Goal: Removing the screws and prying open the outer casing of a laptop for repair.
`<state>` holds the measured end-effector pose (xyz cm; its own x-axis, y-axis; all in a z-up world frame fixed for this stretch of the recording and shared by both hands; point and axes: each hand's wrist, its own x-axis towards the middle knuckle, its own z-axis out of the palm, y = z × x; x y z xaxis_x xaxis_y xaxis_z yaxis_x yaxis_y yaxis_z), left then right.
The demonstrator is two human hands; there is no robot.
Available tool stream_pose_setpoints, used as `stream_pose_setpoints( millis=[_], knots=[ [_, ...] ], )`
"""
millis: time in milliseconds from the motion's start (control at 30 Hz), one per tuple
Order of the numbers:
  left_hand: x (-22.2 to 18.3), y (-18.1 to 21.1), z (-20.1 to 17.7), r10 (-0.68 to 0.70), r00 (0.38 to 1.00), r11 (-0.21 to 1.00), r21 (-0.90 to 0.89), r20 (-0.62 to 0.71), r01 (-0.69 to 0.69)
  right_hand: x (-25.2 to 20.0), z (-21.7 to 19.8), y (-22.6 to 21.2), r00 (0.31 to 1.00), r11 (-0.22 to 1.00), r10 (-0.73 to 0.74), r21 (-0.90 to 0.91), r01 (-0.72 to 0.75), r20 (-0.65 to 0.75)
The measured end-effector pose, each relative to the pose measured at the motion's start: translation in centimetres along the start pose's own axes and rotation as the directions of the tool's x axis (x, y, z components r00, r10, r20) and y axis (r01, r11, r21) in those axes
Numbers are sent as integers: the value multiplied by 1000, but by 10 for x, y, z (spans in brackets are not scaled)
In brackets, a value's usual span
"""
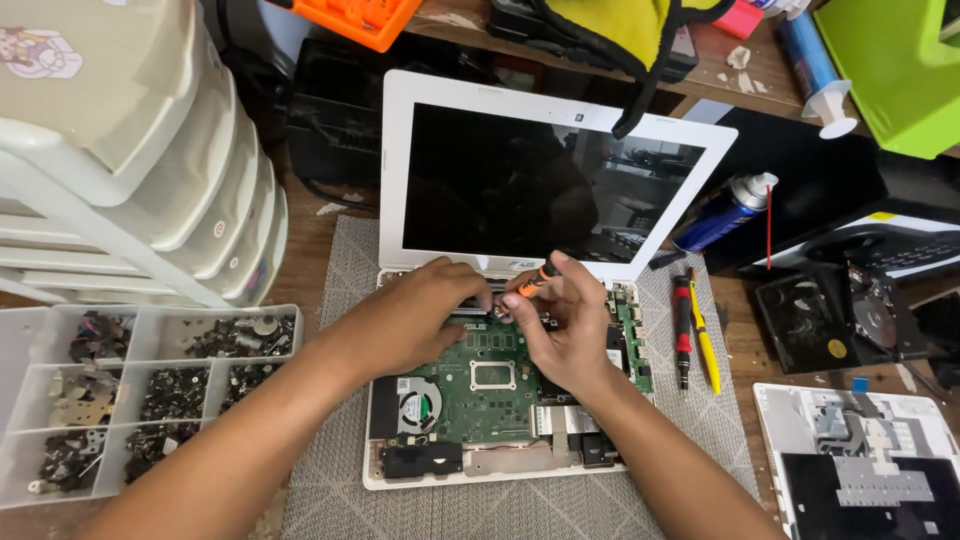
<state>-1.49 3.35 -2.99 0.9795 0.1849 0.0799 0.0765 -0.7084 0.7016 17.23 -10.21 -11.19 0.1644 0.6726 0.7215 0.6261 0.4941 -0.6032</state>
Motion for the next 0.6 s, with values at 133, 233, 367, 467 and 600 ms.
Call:
stream_pose_setpoints(
  millis=[133,233,367,467,600],
  knots=[
    [1,-1,1,-6,1000,1000,4,-6,6,-1,2,2,1000,999,-30,-27,30,-4],
    [0,-2,2,-8,1000,1000,0,-11,8,-1,2,0,999,998,-49,-39,49,0],
    [0,-2,2,0,1000,1000,2,-20,0,-4,1,2,998,998,-57,-38,57,1],
    [1,-3,3,-1,1000,1000,9,-22,1,-5,0,4,998,997,-64,-36,64,11],
    [0,1,1,5,999,1000,-1,-38,-5,-5,0,1,998,990,-56,-127,57,7]
  ],
)
